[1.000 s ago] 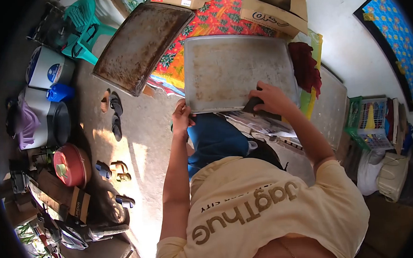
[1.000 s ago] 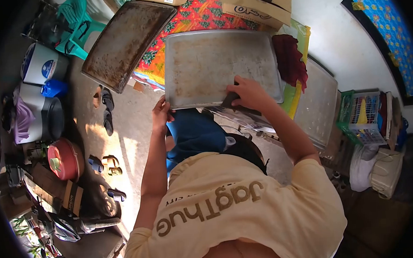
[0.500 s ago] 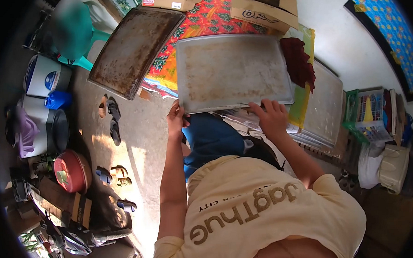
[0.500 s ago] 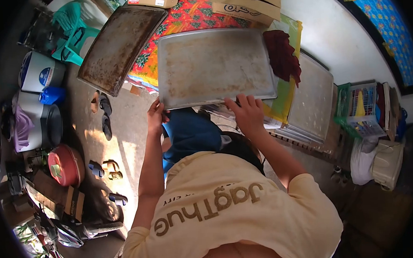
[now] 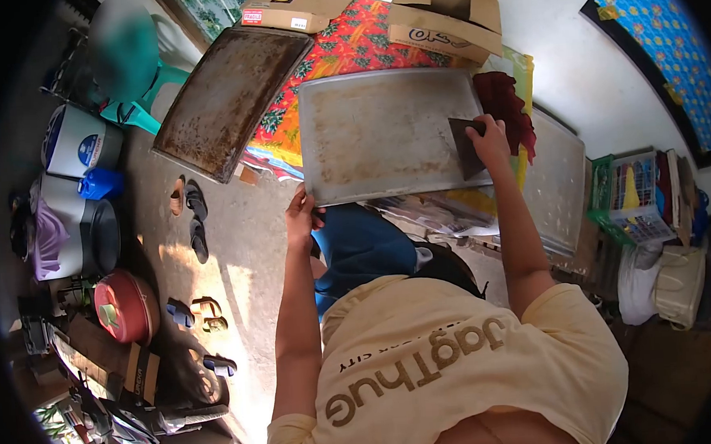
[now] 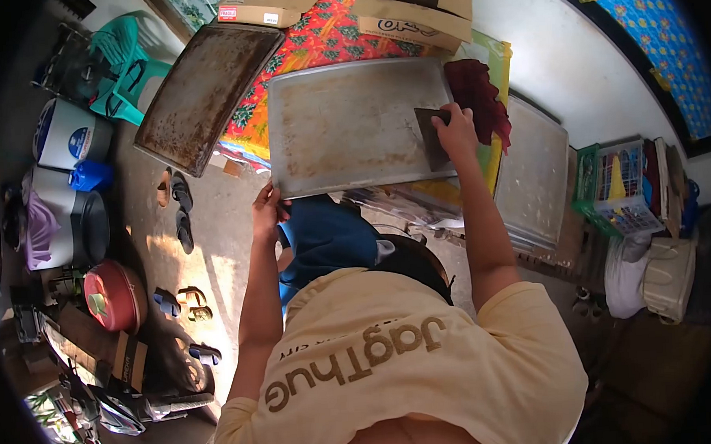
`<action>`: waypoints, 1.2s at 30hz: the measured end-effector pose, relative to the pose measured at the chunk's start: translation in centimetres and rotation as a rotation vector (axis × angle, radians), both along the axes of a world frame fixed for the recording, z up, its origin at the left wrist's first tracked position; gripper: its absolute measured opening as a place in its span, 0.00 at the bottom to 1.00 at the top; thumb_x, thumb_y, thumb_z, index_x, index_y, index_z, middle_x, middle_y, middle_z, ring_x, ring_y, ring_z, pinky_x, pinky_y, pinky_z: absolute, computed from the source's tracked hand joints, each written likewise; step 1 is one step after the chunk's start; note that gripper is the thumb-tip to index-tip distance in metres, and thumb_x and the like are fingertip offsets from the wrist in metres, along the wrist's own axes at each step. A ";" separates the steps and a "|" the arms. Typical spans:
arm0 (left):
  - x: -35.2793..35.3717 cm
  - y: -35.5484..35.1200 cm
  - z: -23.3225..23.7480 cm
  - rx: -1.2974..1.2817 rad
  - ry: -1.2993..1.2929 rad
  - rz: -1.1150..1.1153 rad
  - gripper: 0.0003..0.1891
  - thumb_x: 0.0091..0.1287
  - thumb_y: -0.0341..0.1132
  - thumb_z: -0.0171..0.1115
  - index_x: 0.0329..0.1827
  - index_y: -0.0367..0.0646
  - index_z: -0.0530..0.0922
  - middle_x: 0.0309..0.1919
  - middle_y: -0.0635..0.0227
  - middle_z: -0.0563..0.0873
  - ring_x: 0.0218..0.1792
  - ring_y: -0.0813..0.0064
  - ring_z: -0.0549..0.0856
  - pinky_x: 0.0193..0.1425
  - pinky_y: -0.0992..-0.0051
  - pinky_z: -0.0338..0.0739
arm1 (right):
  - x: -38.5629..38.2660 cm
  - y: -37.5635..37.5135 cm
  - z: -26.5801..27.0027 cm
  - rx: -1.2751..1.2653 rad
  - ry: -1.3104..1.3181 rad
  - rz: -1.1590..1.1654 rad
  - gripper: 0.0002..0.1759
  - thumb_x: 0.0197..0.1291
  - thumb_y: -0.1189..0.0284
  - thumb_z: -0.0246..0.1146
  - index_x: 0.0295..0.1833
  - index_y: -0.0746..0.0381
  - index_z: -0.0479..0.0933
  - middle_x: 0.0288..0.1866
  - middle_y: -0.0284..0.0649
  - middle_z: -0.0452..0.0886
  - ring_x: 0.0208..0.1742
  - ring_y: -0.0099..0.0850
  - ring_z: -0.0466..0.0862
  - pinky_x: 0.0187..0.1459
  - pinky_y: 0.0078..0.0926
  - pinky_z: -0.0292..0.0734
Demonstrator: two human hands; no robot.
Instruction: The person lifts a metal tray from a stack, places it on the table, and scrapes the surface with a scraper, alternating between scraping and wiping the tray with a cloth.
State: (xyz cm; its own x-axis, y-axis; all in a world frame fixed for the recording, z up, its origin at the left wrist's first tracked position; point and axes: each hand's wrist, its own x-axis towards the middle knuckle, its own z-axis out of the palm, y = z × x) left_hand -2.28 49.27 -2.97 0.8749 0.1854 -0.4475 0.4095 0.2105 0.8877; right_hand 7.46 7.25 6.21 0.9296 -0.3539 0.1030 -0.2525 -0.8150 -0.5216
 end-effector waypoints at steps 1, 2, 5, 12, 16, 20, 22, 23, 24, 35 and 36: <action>0.0 0.1 0.3 0.036 0.011 -0.023 0.27 0.75 0.40 0.59 0.74 0.40 0.69 0.29 0.65 0.87 0.15 0.80 0.77 0.16 0.79 0.67 | 0.9 -0.3 -1.9 0.038 -0.055 0.014 0.19 0.61 0.63 0.69 0.56 0.54 0.78 0.54 0.46 0.75 0.54 0.50 0.80 0.56 0.47 0.76; -0.1 0.2 0.9 0.072 0.021 -0.044 0.28 0.74 0.40 0.61 0.74 0.40 0.69 0.33 0.62 0.87 0.19 0.77 0.80 0.19 0.77 0.71 | 1.9 -0.6 -4.3 0.076 -0.109 0.029 0.19 0.62 0.64 0.69 0.57 0.55 0.77 0.54 0.47 0.75 0.54 0.51 0.80 0.57 0.46 0.76; 0.0 -0.4 -1.6 0.957 -0.245 -0.014 0.34 0.67 0.43 0.68 0.75 0.42 0.68 0.48 0.53 0.84 0.39 0.65 0.84 0.39 0.67 0.79 | 1.8 1.9 -5.5 0.266 -0.164 0.132 0.21 0.64 0.69 0.66 0.62 0.57 0.76 0.47 0.49 0.78 0.52 0.46 0.80 0.57 0.42 0.74; -0.8 -7.2 6.4 1.232 -0.618 -0.379 0.40 0.59 0.44 0.73 0.76 0.54 0.67 0.63 0.56 0.77 0.65 0.54 0.75 0.69 0.50 0.65 | -2.4 12.3 -2.8 0.968 0.185 0.190 0.27 0.63 0.72 0.66 0.67 0.55 0.71 0.41 0.41 0.76 0.42 0.32 0.81 0.38 0.31 0.81; 0.2 -8.0 6.2 1.224 -0.543 -0.506 0.41 0.55 0.39 0.73 0.75 0.55 0.68 0.62 0.62 0.79 0.62 0.54 0.78 0.68 0.50 0.66 | -3.5 15.6 -3.3 1.221 0.244 0.315 0.30 0.64 0.71 0.66 0.70 0.55 0.67 0.44 0.40 0.76 0.41 0.30 0.82 0.29 0.28 0.81; 1.9 -7.0 3.9 1.089 -0.644 -0.343 0.29 0.54 0.34 0.71 0.63 0.47 0.80 0.52 0.61 0.84 0.55 0.54 0.83 0.62 0.59 0.73 | -4.1 16.5 -1.8 1.249 0.197 0.344 0.31 0.67 0.65 0.67 0.72 0.55 0.66 0.46 0.39 0.74 0.44 0.29 0.81 0.37 0.30 0.81; 3.2 -5.9 3.1 1.041 -0.621 -0.169 0.21 0.59 0.36 0.70 0.55 0.41 0.84 0.47 0.58 0.86 0.53 0.55 0.84 0.58 0.62 0.75 | -2.8 14.5 -4.2 1.083 0.098 0.352 0.33 0.67 0.61 0.68 0.73 0.56 0.65 0.46 0.39 0.74 0.48 0.29 0.80 0.43 0.31 0.81; 3.9 -5.2 2.8 1.021 -0.550 -0.066 0.18 0.61 0.37 0.70 0.52 0.38 0.85 0.44 0.56 0.86 0.51 0.56 0.85 0.56 0.64 0.77 | -2.0 12.7 -5.3 0.824 -0.005 0.332 0.35 0.66 0.58 0.68 0.73 0.57 0.65 0.48 0.42 0.75 0.52 0.33 0.80 0.49 0.35 0.79; 4.5 -4.4 2.5 0.998 -0.477 0.035 0.17 0.64 0.39 0.70 0.48 0.34 0.85 0.41 0.55 0.87 0.49 0.57 0.86 0.53 0.65 0.78 | -1.3 10.3 -6.2 0.567 -0.103 0.307 0.38 0.64 0.55 0.69 0.74 0.58 0.65 0.51 0.45 0.77 0.56 0.36 0.79 0.54 0.38 0.78; 9.1 -0.1 -3.5 0.580 -0.119 0.210 0.26 0.63 0.51 0.71 0.36 0.27 0.84 0.31 0.40 0.88 0.43 0.45 0.89 0.45 0.57 0.81 | -2.7 0.0 -7.5 -0.319 -0.065 0.001 0.32 0.66 0.46 0.60 0.69 0.53 0.73 0.70 0.47 0.70 0.74 0.46 0.66 0.71 0.52 0.58; 9.3 0.1 -3.5 0.521 -0.102 0.237 0.27 0.62 0.51 0.71 0.36 0.27 0.84 0.31 0.40 0.88 0.42 0.45 0.89 0.45 0.57 0.81 | -2.8 0.2 -7.3 -0.315 -0.063 0.002 0.32 0.67 0.46 0.59 0.68 0.53 0.74 0.70 0.47 0.71 0.74 0.46 0.66 0.71 0.52 0.58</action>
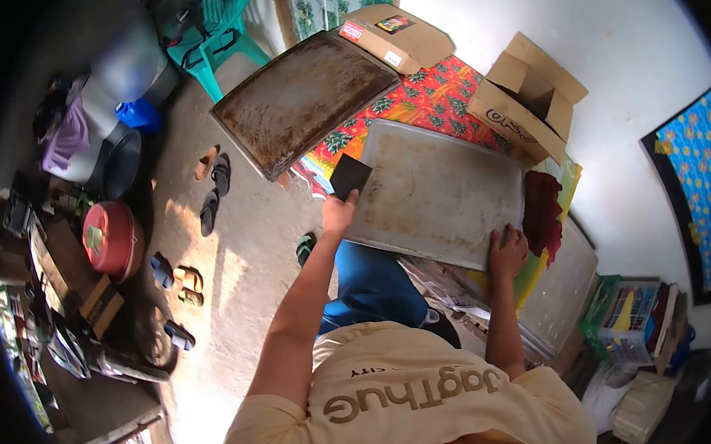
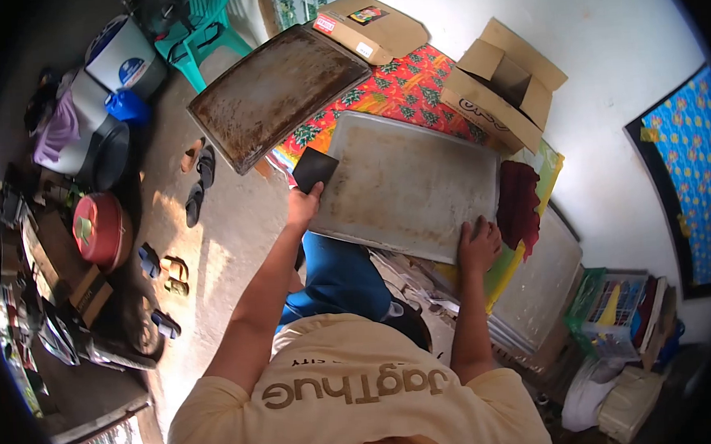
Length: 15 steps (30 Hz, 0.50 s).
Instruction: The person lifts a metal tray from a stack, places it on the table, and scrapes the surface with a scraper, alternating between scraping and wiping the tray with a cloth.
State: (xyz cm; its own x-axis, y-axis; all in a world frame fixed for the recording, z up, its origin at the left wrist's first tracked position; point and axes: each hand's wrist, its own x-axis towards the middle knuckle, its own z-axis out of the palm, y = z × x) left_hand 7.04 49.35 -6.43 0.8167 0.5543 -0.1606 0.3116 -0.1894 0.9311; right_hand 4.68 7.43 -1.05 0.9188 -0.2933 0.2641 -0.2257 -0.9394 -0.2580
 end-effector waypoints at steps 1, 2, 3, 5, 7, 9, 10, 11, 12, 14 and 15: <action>0.1 0.1 0.0 -0.059 0.002 0.025 0.27 0.62 0.51 0.71 0.35 0.27 0.84 0.31 0.40 0.87 0.42 0.44 0.89 0.44 0.57 0.81 | 0.0 0.2 0.2 0.006 0.003 0.001 0.31 0.67 0.45 0.58 0.68 0.52 0.75 0.70 0.46 0.71 0.74 0.46 0.66 0.71 0.52 0.57; -0.2 0.3 0.0 -0.089 0.067 -0.017 0.26 0.62 0.51 0.71 0.38 0.29 0.85 0.35 0.40 0.88 0.45 0.44 0.88 0.49 0.56 0.81 | 0.0 0.2 0.1 0.004 0.015 -0.008 0.30 0.67 0.46 0.59 0.68 0.51 0.75 0.70 0.46 0.71 0.74 0.45 0.66 0.71 0.52 0.58; -0.6 -0.1 2.1 -0.005 0.124 -0.036 0.27 0.61 0.52 0.71 0.42 0.29 0.84 0.37 0.39 0.88 0.47 0.44 0.88 0.51 0.56 0.81 | 0.0 0.2 0.1 0.001 0.011 -0.004 0.30 0.67 0.46 0.59 0.68 0.51 0.75 0.70 0.46 0.71 0.74 0.45 0.66 0.71 0.52 0.58; -1.0 -0.9 4.9 0.163 0.242 -0.084 0.29 0.61 0.52 0.71 0.49 0.30 0.82 0.43 0.38 0.87 0.51 0.44 0.87 0.55 0.56 0.80 | 0.0 0.2 0.2 -0.003 0.005 -0.005 0.29 0.67 0.47 0.59 0.68 0.51 0.75 0.70 0.45 0.71 0.74 0.45 0.66 0.71 0.52 0.58; -0.4 -1.1 2.8 0.123 0.075 0.007 0.32 0.60 0.52 0.72 0.55 0.31 0.79 0.47 0.37 0.85 0.54 0.43 0.84 0.59 0.55 0.78 | 0.0 0.5 0.4 -0.013 -0.013 -0.010 0.29 0.67 0.47 0.59 0.66 0.52 0.76 0.69 0.46 0.72 0.73 0.46 0.68 0.70 0.51 0.60; 0.3 -1.1 0.0 0.101 -0.056 0.017 0.35 0.59 0.51 0.73 0.59 0.31 0.76 0.50 0.37 0.84 0.57 0.43 0.82 0.62 0.55 0.76 | -0.2 0.6 0.4 -0.011 -0.030 0.020 0.28 0.67 0.49 0.60 0.65 0.53 0.77 0.68 0.47 0.73 0.71 0.47 0.70 0.69 0.50 0.63; 0.5 -1.0 -1.0 0.096 -0.104 -0.017 0.35 0.59 0.51 0.73 0.60 0.30 0.76 0.50 0.37 0.84 0.57 0.42 0.81 0.63 0.55 0.76 | -0.1 0.6 0.4 -0.005 -0.037 0.055 0.27 0.67 0.50 0.61 0.64 0.54 0.78 0.67 0.48 0.74 0.70 0.47 0.72 0.68 0.48 0.65; 0.8 -0.8 -2.0 0.091 -0.153 -0.053 0.36 0.59 0.50 0.73 0.61 0.30 0.75 0.51 0.37 0.83 0.58 0.42 0.80 0.64 0.56 0.75 | -0.1 0.5 0.4 0.001 -0.044 0.088 0.26 0.67 0.51 0.61 0.64 0.55 0.78 0.67 0.48 0.74 0.69 0.48 0.73 0.67 0.47 0.67; 1.0 -0.7 -2.3 0.117 -0.164 -0.041 0.35 0.59 0.50 0.74 0.61 0.30 0.75 0.51 0.38 0.83 0.58 0.42 0.80 0.64 0.56 0.74 | -0.1 0.4 0.3 0.017 -0.071 0.125 0.25 0.67 0.52 0.62 0.63 0.55 0.79 0.66 0.48 0.75 0.68 0.48 0.74 0.67 0.46 0.68; 1.2 -0.5 -2.9 0.173 -0.185 -0.017 0.34 0.58 0.49 0.74 0.60 0.31 0.76 0.50 0.39 0.83 0.58 0.42 0.79 0.66 0.56 0.73 | 0.1 0.4 0.0 0.052 -0.125 0.201 0.24 0.67 0.55 0.63 0.62 0.56 0.79 0.65 0.49 0.76 0.66 0.49 0.75 0.65 0.44 0.71; 1.2 -0.5 -2.5 0.161 -0.186 -0.032 0.34 0.58 0.49 0.74 0.59 0.31 0.76 0.50 0.39 0.83 0.58 0.42 0.79 0.66 0.55 0.73 | 0.1 0.6 0.2 0.078 -0.126 0.209 0.23 0.67 0.56 0.63 0.62 0.56 0.79 0.65 0.49 0.76 0.66 0.49 0.75 0.65 0.44 0.71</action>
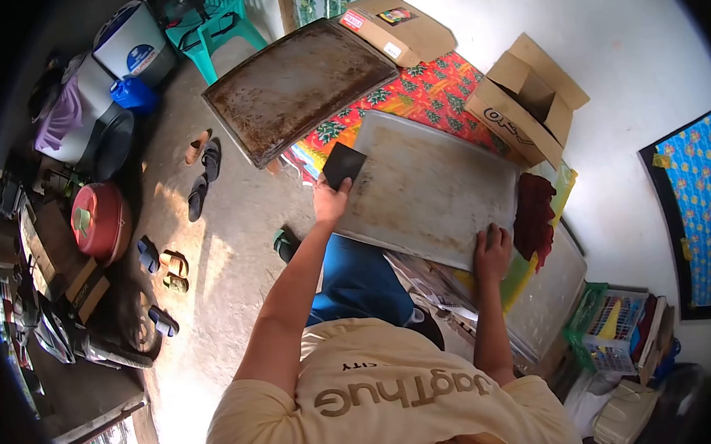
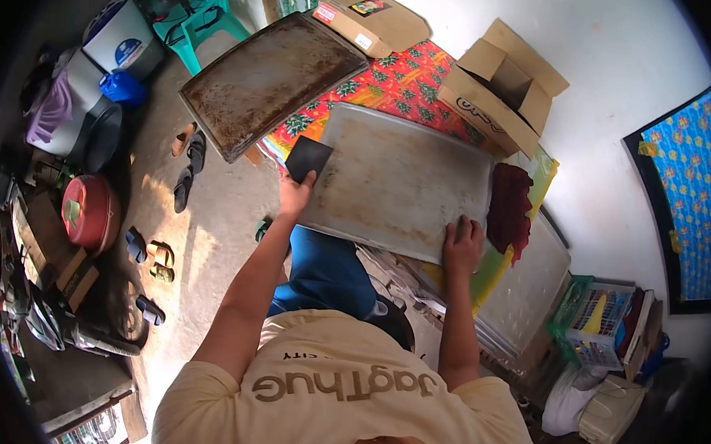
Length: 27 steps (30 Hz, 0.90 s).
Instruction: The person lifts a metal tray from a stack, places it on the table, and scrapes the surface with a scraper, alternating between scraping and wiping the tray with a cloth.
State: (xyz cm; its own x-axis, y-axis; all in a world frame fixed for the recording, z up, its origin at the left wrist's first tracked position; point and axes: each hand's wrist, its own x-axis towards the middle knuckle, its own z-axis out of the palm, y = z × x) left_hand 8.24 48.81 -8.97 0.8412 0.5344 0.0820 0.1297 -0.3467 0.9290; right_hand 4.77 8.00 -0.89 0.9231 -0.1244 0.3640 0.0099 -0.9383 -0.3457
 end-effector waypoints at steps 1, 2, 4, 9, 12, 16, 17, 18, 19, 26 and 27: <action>0.0 0.0 0.4 -0.010 0.002 -0.019 0.34 0.58 0.49 0.74 0.59 0.31 0.75 0.51 0.40 0.83 0.58 0.42 0.79 0.66 0.55 0.73 | -0.1 0.1 0.2 0.028 0.002 0.006 0.23 0.68 0.56 0.63 0.62 0.57 0.79 0.65 0.49 0.76 0.67 0.49 0.75 0.65 0.44 0.71; -0.1 -0.1 0.7 -0.021 0.005 -0.041 0.34 0.58 0.49 0.74 0.59 0.32 0.75 0.51 0.41 0.83 0.58 0.42 0.79 0.66 0.55 0.73 | -0.3 0.1 0.3 0.054 0.004 0.009 0.23 0.68 0.57 0.63 0.63 0.57 0.79 0.65 0.49 0.76 0.67 0.49 0.74 0.65 0.44 0.71; -0.5 -0.7 0.9 0.087 -0.004 -0.028 0.33 0.59 0.48 0.74 0.59 0.32 0.76 0.51 0.41 0.83 0.58 0.42 0.79 0.66 0.55 0.73 | -0.4 0.4 0.5 0.048 0.014 -0.010 0.23 0.68 0.57 0.63 0.63 0.57 0.79 0.65 0.49 0.76 0.67 0.49 0.74 0.66 0.44 0.71; -0.8 0.0 2.0 0.106 -0.031 -0.035 0.30 0.60 0.44 0.73 0.59 0.33 0.76 0.52 0.42 0.82 0.58 0.43 0.79 0.66 0.55 0.73 | 0.0 0.0 0.1 0.022 -0.006 0.002 0.23 0.68 0.57 0.63 0.63 0.56 0.79 0.66 0.49 0.76 0.68 0.48 0.74 0.67 0.44 0.70; -0.8 0.4 2.3 0.148 0.025 -0.053 0.29 0.60 0.42 0.74 0.60 0.36 0.76 0.53 0.43 0.83 0.58 0.44 0.79 0.65 0.55 0.72 | -0.1 0.0 0.3 0.021 0.011 -0.006 0.23 0.68 0.57 0.63 0.63 0.56 0.79 0.67 0.49 0.76 0.69 0.49 0.74 0.68 0.44 0.70; -1.1 0.5 3.7 0.189 -0.013 -0.109 0.28 0.59 0.42 0.74 0.61 0.40 0.77 0.55 0.48 0.83 0.58 0.45 0.79 0.66 0.55 0.72 | 0.1 0.1 0.4 0.029 0.009 -0.011 0.24 0.68 0.56 0.63 0.64 0.56 0.79 0.67 0.49 0.76 0.69 0.49 0.73 0.68 0.44 0.69; -1.2 0.0 4.0 0.189 -0.003 -0.076 0.28 0.59 0.43 0.73 0.61 0.42 0.77 0.55 0.50 0.84 0.59 0.46 0.79 0.66 0.55 0.72 | -0.1 0.0 0.4 0.031 0.007 -0.008 0.24 0.68 0.56 0.63 0.64 0.56 0.79 0.67 0.49 0.75 0.69 0.49 0.73 0.68 0.44 0.69; -1.3 -0.3 3.9 0.189 0.008 -0.042 0.27 0.59 0.43 0.73 0.61 0.43 0.78 0.55 0.51 0.84 0.59 0.46 0.79 0.67 0.55 0.72 | -0.2 0.0 0.3 0.029 0.008 -0.010 0.24 0.68 0.56 0.63 0.64 0.56 0.79 0.67 0.48 0.75 0.69 0.49 0.73 0.68 0.44 0.69; -1.3 -0.1 3.6 0.205 0.038 -0.025 0.27 0.59 0.43 0.73 0.61 0.44 0.78 0.55 0.52 0.84 0.60 0.46 0.79 0.67 0.56 0.72 | -0.2 0.0 0.3 0.027 0.009 -0.012 0.24 0.68 0.56 0.63 0.64 0.56 0.79 0.67 0.48 0.75 0.69 0.49 0.73 0.69 0.44 0.68; -1.9 -0.1 5.0 0.244 0.037 -0.011 0.18 0.62 0.41 0.72 0.53 0.45 0.85 0.51 0.57 0.87 0.58 0.53 0.80 0.65 0.58 0.74 | 0.1 0.1 0.2 0.024 0.036 -0.035 0.24 0.67 0.56 0.63 0.64 0.56 0.79 0.68 0.48 0.75 0.70 0.48 0.73 0.70 0.44 0.65; -1.9 0.2 4.6 0.293 0.036 -0.008 0.18 0.62 0.40 0.72 0.53 0.45 0.85 0.50 0.57 0.87 0.57 0.54 0.81 0.64 0.59 0.74 | 0.1 0.1 0.1 0.023 0.036 -0.032 0.24 0.67 0.56 0.63 0.64 0.56 0.79 0.68 0.48 0.75 0.70 0.48 0.72 0.70 0.44 0.65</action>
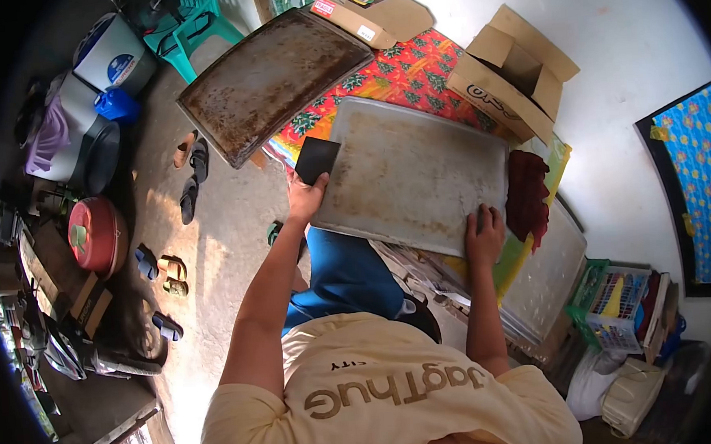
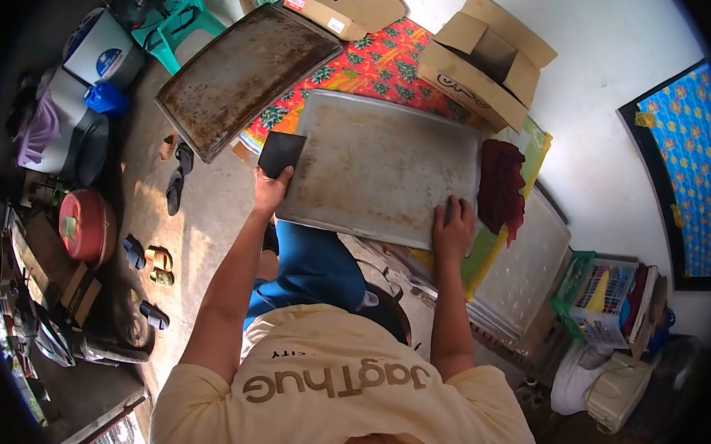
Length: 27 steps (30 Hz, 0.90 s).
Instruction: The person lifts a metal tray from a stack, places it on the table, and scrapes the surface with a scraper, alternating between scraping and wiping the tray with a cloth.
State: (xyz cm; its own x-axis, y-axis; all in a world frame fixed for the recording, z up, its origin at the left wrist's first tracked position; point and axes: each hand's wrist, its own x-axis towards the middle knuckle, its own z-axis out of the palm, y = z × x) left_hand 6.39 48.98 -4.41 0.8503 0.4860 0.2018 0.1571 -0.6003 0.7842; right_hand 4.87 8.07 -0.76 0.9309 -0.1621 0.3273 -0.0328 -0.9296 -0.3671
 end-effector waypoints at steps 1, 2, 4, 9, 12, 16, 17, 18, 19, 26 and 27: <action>0.1 0.1 -0.5 -0.061 -0.020 -0.013 0.18 0.62 0.40 0.72 0.53 0.44 0.85 0.50 0.57 0.88 0.55 0.55 0.83 0.64 0.60 0.74 | 0.0 -0.1 0.0 -0.002 0.000 0.002 0.24 0.67 0.56 0.63 0.64 0.56 0.79 0.68 0.48 0.75 0.70 0.48 0.72 0.71 0.44 0.65; 0.2 0.2 -0.9 -0.123 -0.039 -0.027 0.18 0.62 0.40 0.72 0.53 0.44 0.85 0.49 0.58 0.88 0.54 0.57 0.84 0.63 0.62 0.75 | 0.0 -0.2 0.0 -0.004 0.001 0.003 0.24 0.67 0.56 0.63 0.64 0.56 0.79 0.68 0.48 0.75 0.70 0.47 0.72 0.71 0.44 0.65; 0.4 0.5 -1.9 -0.183 -0.059 -0.056 0.18 0.62 0.41 0.72 0.53 0.43 0.85 0.48 0.59 0.89 0.51 0.59 0.86 0.63 0.63 0.75 | 0.0 -0.1 0.1 -0.006 0.005 -0.005 0.24 0.68 0.56 0.62 0.64 0.56 0.79 0.68 0.47 0.75 0.70 0.47 0.72 0.71 0.44 0.64; 0.8 1.5 -2.0 -0.098 -0.069 -0.113 0.19 0.62 0.41 0.73 0.54 0.43 0.85 0.48 0.61 0.90 0.51 0.62 0.87 0.63 0.65 0.74 | -0.2 0.1 0.4 -0.011 0.011 -0.010 0.24 0.68 0.56 0.62 0.64 0.55 0.79 0.68 0.47 0.75 0.71 0.47 0.72 0.71 0.45 0.63; 0.2 0.1 -1.1 -0.153 -0.054 -0.068 0.18 0.62 0.38 0.72 0.54 0.43 0.85 0.48 0.61 0.90 0.54 0.63 0.85 0.65 0.64 0.72 | -0.1 0.1 0.5 -0.016 0.018 -0.015 0.23 0.68 0.56 0.62 0.64 0.55 0.79 0.68 0.47 0.75 0.71 0.47 0.72 0.71 0.45 0.63; 0.5 0.7 -1.8 -0.095 0.000 -0.089 0.20 0.61 0.40 0.72 0.56 0.46 0.85 0.53 0.61 0.88 0.62 0.59 0.79 0.69 0.60 0.69 | 0.0 0.1 0.3 -0.012 0.018 -0.016 0.23 0.68 0.56 0.62 0.64 0.54 0.79 0.68 0.47 0.75 0.70 0.47 0.72 0.71 0.45 0.63; 0.6 0.9 -2.1 -0.190 0.025 -0.113 0.20 0.61 0.41 0.72 0.56 0.47 0.85 0.54 0.60 0.87 0.63 0.58 0.77 0.69 0.59 0.69 | 0.0 0.0 0.2 -0.010 0.016 -0.015 0.23 0.68 0.56 0.62 0.64 0.54 0.79 0.68 0.47 0.75 0.70 0.47 0.72 0.71 0.44 0.63; 0.5 0.8 -1.4 -0.286 0.050 -0.135 0.21 0.61 0.42 0.72 0.57 0.48 0.85 0.56 0.60 0.86 0.65 0.56 0.76 0.70 0.59 0.68 | 0.0 0.0 0.1 -0.012 0.016 -0.019 0.23 0.68 0.56 0.62 0.64 0.54 0.79 0.68 0.47 0.75 0.70 0.47 0.72 0.71 0.44 0.63; 0.4 0.6 -0.9 -0.257 0.087 -0.115 0.23 0.60 0.44 0.72 0.59 0.50 0.83 0.57 0.59 0.84 0.66 0.55 0.74 0.71 0.56 0.66 | 0.0 0.0 0.1 -0.015 0.017 -0.020 0.23 0.68 0.56 0.62 0.64 0.54 0.79 0.68 0.46 0.75 0.70 0.47 0.72 0.71 0.44 0.63; 0.3 0.8 -0.4 -0.202 0.199 -0.094 0.31 0.58 0.49 0.73 0.65 0.52 0.78 0.63 0.58 0.80 0.71 0.53 0.70 0.75 0.49 0.59 | -0.1 0.1 0.4 -0.019 0.020 -0.023 0.23 0.68 0.56 0.62 0.64 0.53 0.79 0.68 0.46 0.75 0.70 0.46 0.72 0.71 0.44 0.63; 0.2 0.8 -0.4 -0.206 0.210 -0.098 0.32 0.58 0.50 0.73 0.66 0.52 0.78 0.63 0.59 0.80 0.71 0.53 0.69 0.75 0.49 0.59 | -0.1 0.0 0.3 -0.021 0.017 -0.020 0.23 0.68 0.56 0.62 0.64 0.53 0.79 0.68 0.45 0.75 0.70 0.46 0.72 0.71 0.44 0.63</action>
